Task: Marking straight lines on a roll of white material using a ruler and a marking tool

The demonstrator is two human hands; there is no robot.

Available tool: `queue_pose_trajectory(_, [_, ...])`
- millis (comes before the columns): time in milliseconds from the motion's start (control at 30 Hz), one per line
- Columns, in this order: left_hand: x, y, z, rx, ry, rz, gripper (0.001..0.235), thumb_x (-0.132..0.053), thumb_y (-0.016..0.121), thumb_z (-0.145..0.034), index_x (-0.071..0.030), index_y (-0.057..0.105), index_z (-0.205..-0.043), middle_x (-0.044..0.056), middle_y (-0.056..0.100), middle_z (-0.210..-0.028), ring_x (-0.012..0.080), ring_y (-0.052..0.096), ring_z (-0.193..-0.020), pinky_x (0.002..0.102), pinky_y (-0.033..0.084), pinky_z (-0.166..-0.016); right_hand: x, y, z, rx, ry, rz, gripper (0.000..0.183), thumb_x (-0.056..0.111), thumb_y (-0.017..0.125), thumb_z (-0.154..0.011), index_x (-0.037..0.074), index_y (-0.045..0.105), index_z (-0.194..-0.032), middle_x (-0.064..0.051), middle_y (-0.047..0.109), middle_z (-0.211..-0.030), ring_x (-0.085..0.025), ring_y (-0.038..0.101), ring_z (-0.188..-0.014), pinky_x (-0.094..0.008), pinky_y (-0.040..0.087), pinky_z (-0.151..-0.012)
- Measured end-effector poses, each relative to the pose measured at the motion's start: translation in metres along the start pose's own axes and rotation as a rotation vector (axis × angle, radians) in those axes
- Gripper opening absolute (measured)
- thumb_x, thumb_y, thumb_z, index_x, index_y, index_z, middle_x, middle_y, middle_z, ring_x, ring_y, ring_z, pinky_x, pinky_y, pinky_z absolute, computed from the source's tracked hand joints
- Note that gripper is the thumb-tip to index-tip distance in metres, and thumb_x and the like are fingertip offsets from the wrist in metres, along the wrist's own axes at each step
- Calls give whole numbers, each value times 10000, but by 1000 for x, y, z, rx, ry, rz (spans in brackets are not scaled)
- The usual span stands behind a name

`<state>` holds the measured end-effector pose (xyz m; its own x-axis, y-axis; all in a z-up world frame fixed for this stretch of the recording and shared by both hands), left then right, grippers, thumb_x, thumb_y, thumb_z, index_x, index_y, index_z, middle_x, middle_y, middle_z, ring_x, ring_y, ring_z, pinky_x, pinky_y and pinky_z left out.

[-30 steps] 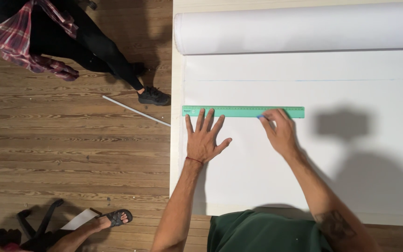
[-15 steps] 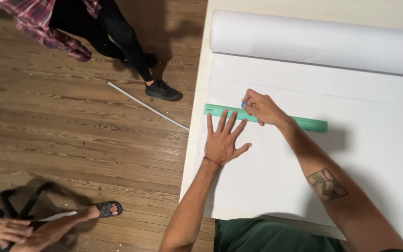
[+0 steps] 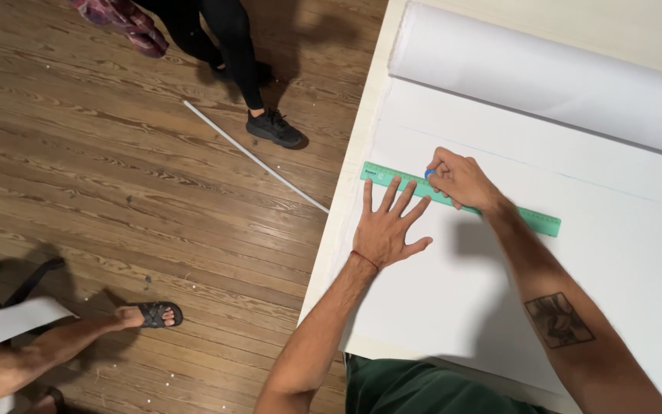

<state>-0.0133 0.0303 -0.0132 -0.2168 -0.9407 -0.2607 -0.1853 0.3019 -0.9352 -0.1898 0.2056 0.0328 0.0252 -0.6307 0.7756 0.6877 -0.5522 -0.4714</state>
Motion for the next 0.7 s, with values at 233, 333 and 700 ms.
queue_pose_trajectory(233, [1,-5,-1,35,-1,-6,834,-895,414,-1017,-433,544,-1700,4,500,-1825,313,357,-1770,829,103,-1436,3,-3,-2,9,4,29,273,50,721,-990,-22,671,-1249,-190,769,-721,-232,619,-319,-325,472,-286])
queue_pose_trajectory(333, [-1,-3,0,46,-2,-8,836,-902,394,-1020,-443,533,-1705,-5,492,-1831,307,344,-1774,829,90,-1441,7,-2,2,32,25,30,255,28,722,-976,-52,671,-1214,-209,771,-717,-235,612,-319,-331,469,-290])
queue_pose_trajectory(700, [3,-2,1,-50,19,-3,832,-879,477,-1000,-416,578,-1684,17,549,-1796,325,408,-1746,838,148,-1427,8,-3,-8,62,38,42,293,85,786,-983,-51,687,-1223,-231,817,-793,-262,671,-375,-339,526,-305])
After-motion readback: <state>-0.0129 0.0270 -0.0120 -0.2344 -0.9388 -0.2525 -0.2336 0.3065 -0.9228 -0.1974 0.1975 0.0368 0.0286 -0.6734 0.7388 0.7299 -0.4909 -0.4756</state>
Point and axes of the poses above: each hand's wrist, its own z-axis away from the middle knuckle, its own y-axis out of the palm, x = y × z, the point moved 1 cm from there along -z, towards the middle knuckle
